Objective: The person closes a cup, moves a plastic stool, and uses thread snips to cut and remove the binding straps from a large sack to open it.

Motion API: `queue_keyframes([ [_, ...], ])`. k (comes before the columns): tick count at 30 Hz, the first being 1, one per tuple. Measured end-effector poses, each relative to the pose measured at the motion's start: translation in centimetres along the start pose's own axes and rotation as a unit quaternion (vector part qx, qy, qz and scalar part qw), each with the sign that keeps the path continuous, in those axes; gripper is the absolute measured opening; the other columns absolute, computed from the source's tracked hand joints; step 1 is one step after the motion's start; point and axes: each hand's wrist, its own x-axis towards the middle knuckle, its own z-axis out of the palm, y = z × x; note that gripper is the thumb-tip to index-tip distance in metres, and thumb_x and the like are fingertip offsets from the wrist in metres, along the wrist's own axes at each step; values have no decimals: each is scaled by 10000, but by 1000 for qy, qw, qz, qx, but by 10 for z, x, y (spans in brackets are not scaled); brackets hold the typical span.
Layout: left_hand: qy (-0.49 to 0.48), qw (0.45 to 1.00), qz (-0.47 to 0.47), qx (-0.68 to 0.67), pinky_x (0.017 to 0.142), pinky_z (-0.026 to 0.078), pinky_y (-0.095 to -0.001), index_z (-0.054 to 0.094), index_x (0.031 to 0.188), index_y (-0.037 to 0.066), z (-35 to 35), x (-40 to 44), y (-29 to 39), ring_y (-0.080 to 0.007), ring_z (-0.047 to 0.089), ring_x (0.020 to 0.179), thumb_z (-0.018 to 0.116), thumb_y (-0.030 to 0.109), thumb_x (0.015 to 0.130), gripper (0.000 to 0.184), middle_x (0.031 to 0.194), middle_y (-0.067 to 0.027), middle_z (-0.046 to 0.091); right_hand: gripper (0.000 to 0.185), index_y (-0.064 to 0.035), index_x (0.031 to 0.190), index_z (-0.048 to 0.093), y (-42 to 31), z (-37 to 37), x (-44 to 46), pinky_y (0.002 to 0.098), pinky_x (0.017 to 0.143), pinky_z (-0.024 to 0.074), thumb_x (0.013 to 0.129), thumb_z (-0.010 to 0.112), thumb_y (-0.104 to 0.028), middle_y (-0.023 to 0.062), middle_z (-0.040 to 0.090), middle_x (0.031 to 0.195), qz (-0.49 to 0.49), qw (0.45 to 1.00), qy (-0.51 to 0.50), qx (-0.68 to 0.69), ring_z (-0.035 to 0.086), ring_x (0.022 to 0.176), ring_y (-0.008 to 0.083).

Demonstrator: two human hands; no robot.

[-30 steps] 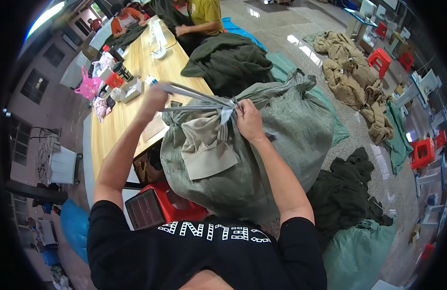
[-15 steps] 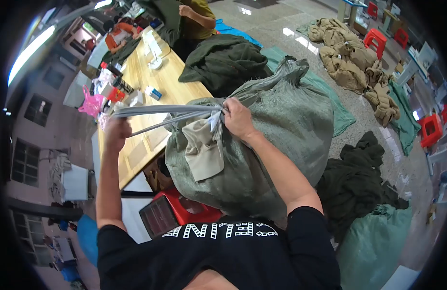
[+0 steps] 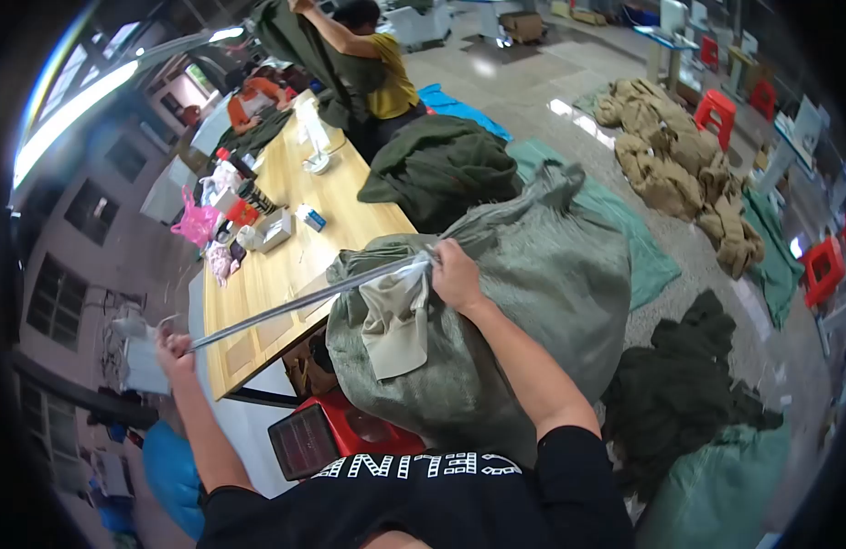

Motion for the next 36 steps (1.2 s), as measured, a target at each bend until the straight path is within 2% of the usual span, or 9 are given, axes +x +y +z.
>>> queue_keyframes([
  [7,131,964,-57,222,338,283,-221,515,774,74,-221,0,53,-62,293,347,479,195,832,138,461,23,341,38,-28,754,490,18,9,4,325,496,404,774,512,-52,61,464,602,7,989,35,145,495,536,205],
  [9,-45,667,-199,716,460,440,-314,571,788,21,-250,-35,23,-187,547,543,595,293,709,284,661,-95,567,36,-58,770,496,-4,-26,5,234,371,303,797,507,-38,-15,400,544,323,775,-97,534,384,426,73],
  [11,-288,273,-156,904,668,462,-391,571,879,-15,-209,-93,-6,-307,579,773,612,330,689,396,815,-177,599,75,-93,811,492,-28,-58,-6,186,343,195,804,492,-17,-42,360,537,340,719,-97,599,282,386,26],
  [17,-500,593,148,613,837,403,-364,407,1155,3,-24,-154,-73,-335,463,1008,611,225,695,550,1090,-195,467,114,-96,848,477,-133,-120,-68,195,358,193,793,473,4,-30,362,570,282,747,-114,591,295,412,43],
  [20,-636,632,298,328,966,235,-439,283,1278,73,52,-204,-129,-331,275,1203,700,184,607,798,1302,-177,286,184,-80,957,469,-200,-133,-120,197,350,195,791,465,0,-21,373,579,179,772,-124,597,262,390,49],
  [23,-741,546,318,225,945,210,-485,305,1261,107,101,-276,-139,-281,356,1137,690,191,607,763,1214,-141,360,235,-42,1043,445,-263,-153,-154,189,323,206,808,446,-28,17,436,626,72,640,-216,734,249,365,52],
  [25,-783,518,275,207,915,234,-487,388,1166,108,90,-304,-175,-257,434,1037,654,184,637,597,1063,-109,453,217,59,983,443,-236,-219,-199,156,301,160,794,453,-47,-87,262,453,29,569,-48,820,154,316,4],
  [31,-777,462,279,325,750,381,-384,479,837,93,-38,-268,-178,-247,540,780,507,147,732,121,703,-106,519,271,-149,583,338,-352,-241,-283,204,351,182,797,485,-73,-64,230,463,-102,762,359,530,208,370,39],
  [36,-825,432,-147,334,617,436,-376,555,857,25,-190,-200,-125,-246,563,695,437,144,765,190,737,-138,578,122,5,829,452,-324,-213,-310,170,333,149,861,399,-100,-48,233,472,-3,859,357,368,186,367,8],
])
